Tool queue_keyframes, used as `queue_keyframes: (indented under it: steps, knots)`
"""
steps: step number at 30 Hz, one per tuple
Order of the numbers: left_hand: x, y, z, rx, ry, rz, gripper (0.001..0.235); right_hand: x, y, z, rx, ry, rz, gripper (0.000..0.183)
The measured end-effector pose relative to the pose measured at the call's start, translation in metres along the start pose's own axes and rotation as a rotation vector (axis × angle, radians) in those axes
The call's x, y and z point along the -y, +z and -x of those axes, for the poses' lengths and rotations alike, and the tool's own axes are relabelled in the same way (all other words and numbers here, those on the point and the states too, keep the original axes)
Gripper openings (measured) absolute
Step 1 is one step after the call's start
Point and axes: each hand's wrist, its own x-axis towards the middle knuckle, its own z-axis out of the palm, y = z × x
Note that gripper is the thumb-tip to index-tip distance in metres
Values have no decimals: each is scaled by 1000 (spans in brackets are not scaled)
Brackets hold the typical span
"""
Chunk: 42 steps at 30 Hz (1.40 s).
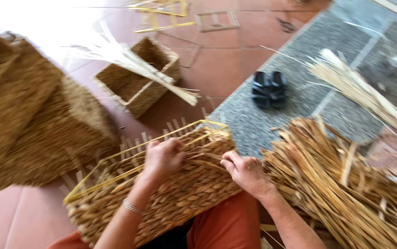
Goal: The person weaves a rectangular basket by hand, interlacing dried palm leaves through a metal frame. They repeatedly pull and tuck the leaves to build up the basket walls.
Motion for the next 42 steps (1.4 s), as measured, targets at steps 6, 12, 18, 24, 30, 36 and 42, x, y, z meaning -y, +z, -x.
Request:
queue_keyframes:
  steps: [6,12,18,24,30,36,42]
  knots:
    - [10,1,1,171,-183,267,13,-94,-33,44,-74,408,-402,16]
    - [0,-6,6,54,10,46,10,-185,-41,61,-126,472,371,15]
    - [-16,-6,14,-145,209,-116,6,-197,-26,67,-277,416,117,18]
    - [-16,12,20,-203,314,-340,4,-170,-56,37,-327,593,-209,26]
    - [-9,26,29,-180,292,-151,7,-116,-84,21,-416,351,-26,18]
    - [-11,32,39,-309,251,75,13,-10,-66,-2,-427,-135,-190,11]
    - [-13,33,45,-406,308,12,14,63,-28,-48,-163,-388,-224,13]
